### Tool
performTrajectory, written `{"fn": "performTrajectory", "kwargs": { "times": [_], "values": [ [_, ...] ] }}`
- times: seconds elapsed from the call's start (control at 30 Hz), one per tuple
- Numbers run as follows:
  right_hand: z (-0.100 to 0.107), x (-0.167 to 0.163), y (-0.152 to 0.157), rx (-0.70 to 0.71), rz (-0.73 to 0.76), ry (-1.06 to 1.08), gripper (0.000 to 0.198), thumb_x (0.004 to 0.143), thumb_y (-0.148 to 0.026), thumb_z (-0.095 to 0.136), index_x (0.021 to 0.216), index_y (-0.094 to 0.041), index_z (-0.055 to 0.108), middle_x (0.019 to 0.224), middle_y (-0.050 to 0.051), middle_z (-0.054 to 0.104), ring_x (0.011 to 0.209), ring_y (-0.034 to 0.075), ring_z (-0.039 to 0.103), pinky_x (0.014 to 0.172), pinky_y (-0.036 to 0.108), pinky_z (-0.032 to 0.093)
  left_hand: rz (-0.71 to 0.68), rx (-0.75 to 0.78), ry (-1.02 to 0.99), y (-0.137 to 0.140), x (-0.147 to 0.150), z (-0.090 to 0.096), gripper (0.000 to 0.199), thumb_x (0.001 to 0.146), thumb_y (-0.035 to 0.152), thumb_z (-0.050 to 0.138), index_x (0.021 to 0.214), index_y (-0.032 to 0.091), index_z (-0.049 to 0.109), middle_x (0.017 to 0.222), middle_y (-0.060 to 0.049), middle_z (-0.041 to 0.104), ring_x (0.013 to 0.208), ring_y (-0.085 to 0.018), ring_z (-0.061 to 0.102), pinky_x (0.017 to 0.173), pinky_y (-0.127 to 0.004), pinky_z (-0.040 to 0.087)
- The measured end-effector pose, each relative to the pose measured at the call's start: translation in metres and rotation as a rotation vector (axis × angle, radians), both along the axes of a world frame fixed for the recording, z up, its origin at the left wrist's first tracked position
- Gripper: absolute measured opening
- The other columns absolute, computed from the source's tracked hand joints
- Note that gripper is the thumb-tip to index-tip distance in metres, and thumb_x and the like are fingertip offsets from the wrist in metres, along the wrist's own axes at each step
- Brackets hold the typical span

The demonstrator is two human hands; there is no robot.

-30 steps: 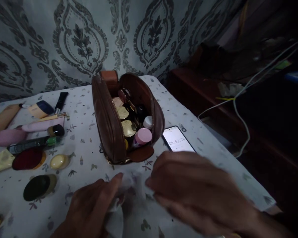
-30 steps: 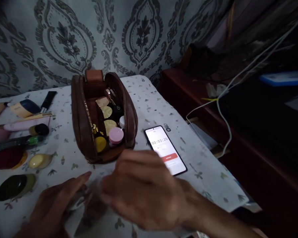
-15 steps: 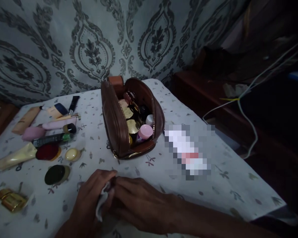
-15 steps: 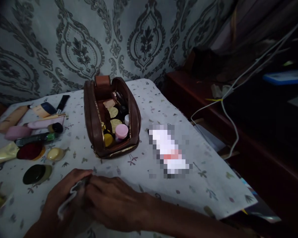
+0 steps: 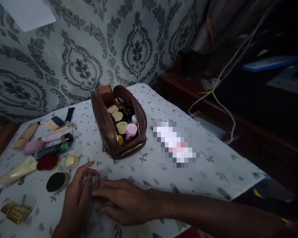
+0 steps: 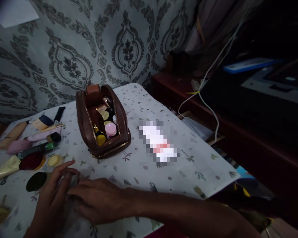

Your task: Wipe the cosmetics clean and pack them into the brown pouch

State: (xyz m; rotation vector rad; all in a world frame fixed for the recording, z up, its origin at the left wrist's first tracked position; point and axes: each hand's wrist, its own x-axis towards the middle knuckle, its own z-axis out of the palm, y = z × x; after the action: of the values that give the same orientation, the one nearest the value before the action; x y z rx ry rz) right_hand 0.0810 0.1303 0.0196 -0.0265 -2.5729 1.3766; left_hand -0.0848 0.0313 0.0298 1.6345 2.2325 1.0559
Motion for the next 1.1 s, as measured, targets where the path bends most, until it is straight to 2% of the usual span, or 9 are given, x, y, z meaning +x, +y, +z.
{"fn": "performTrajectory", "kwargs": {
  "times": [0.1, 0.23, 0.4, 0.57, 0.77, 0.97, 1.1],
  "values": [
    [-0.017, 0.002, -0.002, 0.024, -0.036, 0.086, 0.035, 0.094, -0.021, 0.051, 0.127, -0.014, 0.057, 0.119, 0.010, 0.067, 0.109, 0.017, 0.063, 0.093, 0.027, 0.051, 0.007, -0.010, 0.012, -0.001, 0.000, -0.006, 0.031, 0.095, 0.038, 0.042, 0.110, 0.018, 0.059, 0.082, -0.002, 0.072, 0.073, -0.016, 0.070, 0.066, -0.025, 0.056],
    [-0.031, 0.003, -0.005, 0.034, -0.084, 0.188, 0.029, 0.094, -0.018, 0.049, 0.119, -0.014, 0.061, 0.111, 0.009, 0.070, 0.099, 0.015, 0.065, 0.085, 0.025, 0.052, 0.055, -0.104, -0.058, -0.002, 0.003, -0.014, 0.036, 0.095, 0.046, 0.040, 0.110, 0.019, 0.059, 0.063, 0.003, 0.062, 0.056, -0.015, 0.062, 0.052, -0.022, 0.050],
    [-0.031, 0.004, -0.005, 0.061, -0.093, 0.206, 0.027, 0.094, -0.018, 0.050, 0.117, -0.015, 0.062, 0.108, 0.007, 0.070, 0.094, 0.015, 0.065, 0.081, 0.025, 0.052, 0.089, -0.167, -0.105, -0.001, 0.008, -0.013, 0.044, 0.094, 0.054, 0.040, 0.110, 0.018, 0.058, 0.050, 0.007, 0.045, 0.043, -0.013, 0.048, 0.042, -0.021, 0.038],
    [-0.031, 0.005, -0.005, 0.050, -0.079, 0.223, 0.023, 0.092, -0.016, 0.052, 0.110, -0.014, 0.064, 0.104, 0.008, 0.071, 0.093, 0.015, 0.065, 0.081, 0.025, 0.051, 0.096, -0.121, -0.157, 0.002, 0.014, -0.005, 0.043, 0.096, 0.054, 0.036, 0.103, 0.018, 0.058, 0.052, 0.006, 0.046, 0.045, -0.012, 0.047, 0.044, -0.020, 0.037],
    [-0.032, 0.002, -0.006, -0.057, -0.104, 0.268, 0.025, 0.094, -0.016, 0.048, 0.111, -0.015, 0.065, 0.102, 0.009, 0.071, 0.093, 0.017, 0.066, 0.084, 0.027, 0.052, 0.047, -0.063, -0.272, -0.002, 0.016, -0.006, 0.047, 0.099, 0.054, 0.027, 0.094, 0.018, 0.057, 0.054, 0.006, 0.040, 0.049, -0.013, 0.044, 0.049, -0.023, 0.034],
    [-0.031, -0.004, -0.006, -0.137, -0.129, 0.200, 0.023, 0.092, -0.017, 0.049, 0.106, -0.017, 0.067, 0.093, 0.007, 0.071, 0.083, 0.016, 0.066, 0.077, 0.027, 0.051, 0.073, -0.107, -0.056, -0.017, 0.007, -0.009, 0.039, 0.099, 0.043, 0.030, 0.083, 0.020, 0.056, 0.058, 0.004, 0.045, 0.055, -0.014, 0.048, 0.059, -0.026, 0.034],
    [-0.029, -0.006, -0.006, -0.111, -0.140, 0.090, 0.025, 0.090, -0.017, 0.049, 0.106, -0.018, 0.068, 0.093, 0.007, 0.070, 0.080, 0.016, 0.065, 0.074, 0.028, 0.050, 0.126, -0.094, 0.030, -0.029, -0.005, -0.008, 0.030, 0.098, 0.038, 0.033, 0.089, 0.021, 0.056, 0.064, 0.003, 0.053, 0.058, -0.015, 0.054, 0.062, -0.026, 0.037]
  ]
}}
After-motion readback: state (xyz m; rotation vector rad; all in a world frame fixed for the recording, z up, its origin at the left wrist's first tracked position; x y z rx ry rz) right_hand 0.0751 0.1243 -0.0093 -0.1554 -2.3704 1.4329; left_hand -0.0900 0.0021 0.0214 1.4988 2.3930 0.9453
